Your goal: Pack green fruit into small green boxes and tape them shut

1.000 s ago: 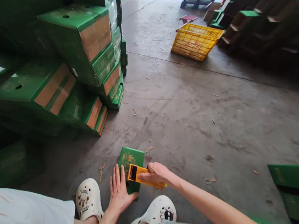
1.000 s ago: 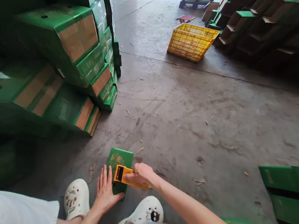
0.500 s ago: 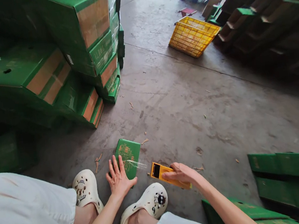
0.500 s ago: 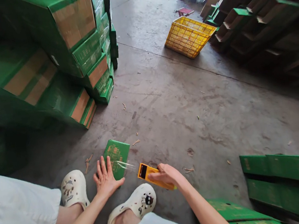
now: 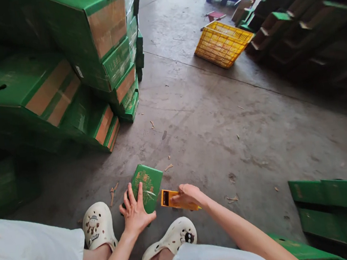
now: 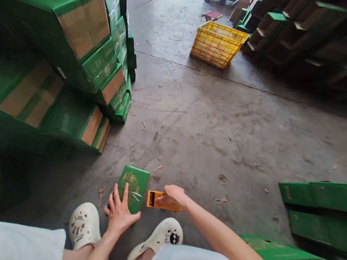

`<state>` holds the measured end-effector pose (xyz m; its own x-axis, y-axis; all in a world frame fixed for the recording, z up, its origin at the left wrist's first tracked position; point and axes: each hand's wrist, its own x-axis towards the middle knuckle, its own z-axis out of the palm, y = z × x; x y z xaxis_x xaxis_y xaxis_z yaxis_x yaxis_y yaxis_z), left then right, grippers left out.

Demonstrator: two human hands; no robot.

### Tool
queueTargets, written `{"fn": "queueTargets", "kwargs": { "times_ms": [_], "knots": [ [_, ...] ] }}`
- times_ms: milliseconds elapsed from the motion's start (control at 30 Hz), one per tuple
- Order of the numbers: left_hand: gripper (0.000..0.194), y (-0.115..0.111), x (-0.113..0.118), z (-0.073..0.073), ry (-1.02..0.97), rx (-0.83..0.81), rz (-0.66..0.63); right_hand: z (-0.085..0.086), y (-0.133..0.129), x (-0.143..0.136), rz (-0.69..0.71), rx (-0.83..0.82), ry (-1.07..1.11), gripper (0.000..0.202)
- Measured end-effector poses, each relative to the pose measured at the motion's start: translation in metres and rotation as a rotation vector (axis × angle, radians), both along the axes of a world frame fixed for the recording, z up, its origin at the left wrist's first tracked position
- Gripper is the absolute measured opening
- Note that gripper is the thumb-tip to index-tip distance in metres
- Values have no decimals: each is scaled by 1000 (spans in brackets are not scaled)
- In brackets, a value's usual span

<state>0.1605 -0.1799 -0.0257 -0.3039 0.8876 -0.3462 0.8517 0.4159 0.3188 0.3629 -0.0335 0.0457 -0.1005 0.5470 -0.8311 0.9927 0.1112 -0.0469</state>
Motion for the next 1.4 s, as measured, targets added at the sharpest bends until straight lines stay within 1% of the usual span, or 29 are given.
{"fn": "queueTargets", "kwargs": {
  "times_ms": [67, 133, 167, 233, 300, 333, 367, 400, 500, 533, 567, 600, 667, 733, 767, 867, 933, 1000, 1067, 1100, 1167, 1267, 1333, 1400],
  "knots": [
    [121, 2, -29, -4, -99, -4, -4, 1, -1, -10, 5, -53, 27, 45],
    [118, 6, -64, -10, -240, 6, -1, 5, -3, -20, -12, -80, 83, 46],
    [114, 9, -80, -13, -317, 22, 5, 8, -4, -25, -25, -91, 122, 47],
    [97, 14, -108, -18, -407, 88, 58, 15, -6, -40, -55, -104, 206, 50],
    [77, 18, -121, -19, -384, 186, 130, 21, -8, -58, -68, -104, 281, 54],
    [72, 19, -122, -17, -335, 226, 152, 23, -9, -68, -62, -91, 305, 56],
    [72, 18, -119, -14, -270, 246, 154, 25, -9, -78, -48, -70, 322, 58],
    [78, 17, -113, -10, -193, 239, 143, 27, -8, -86, -32, -52, 336, 59],
    [113, 10, -89, 0, 54, 136, 65, 30, -7, -101, 2, -34, 359, 58],
    [121, 8, -81, 3, 123, 109, 47, 30, -7, -102, 2, -33, 362, 58],
    [124, 7, -75, 5, 180, 98, 41, 31, -7, -102, 0, -35, 364, 58],
    [123, 7, -70, 7, 222, 97, 43, 31, -8, -100, -2, -35, 365, 58],
    [113, 10, -64, 13, 263, 112, 59, 32, -11, -94, -5, -30, 375, 59],
    [107, 12, -57, 21, 246, 123, 64, 37, -13, -84, -5, -24, 380, 58],
    [108, 13, -51, 24, 220, 121, 62, 40, -12, -77, 2, -18, 378, 57],
    [119, 11, -23, 34, 87, 84, 68, 52, -10, -46, 33, -8, 337, 58],
    [124, 6, 2, 36, -16, 46, 71, 59, -9, -23, 26, -20, 293, 58],
    [122, 1, 24, 36, -68, 26, 68, 62, -12, -5, -8, -40, 259, 55],
    [118, -2, 36, 33, -67, 21, 66, 60, -19, 5, -44, -55, 255, 53],
    [116, -2, 37, 31, -68, 20, 64, 58, -23, 7, -57, -57, 268, 53],
    [118, -1, 31, 26, -99, 9, 58, 56, -29, 9, -80, -59, 313, 54],
    [125, 5, 6, 20, -179, -12, 72, 59, -32, 18, -67, -49, 345, 56],
    [126, 8, -12, 16, -233, -21, 88, 65, -33, 33, -57, -65, 339, 57],
    [124, 10, -28, 12, -292, -28, 95, 71, -34, 51, -86, -109, 348, 59]
  ]
}}
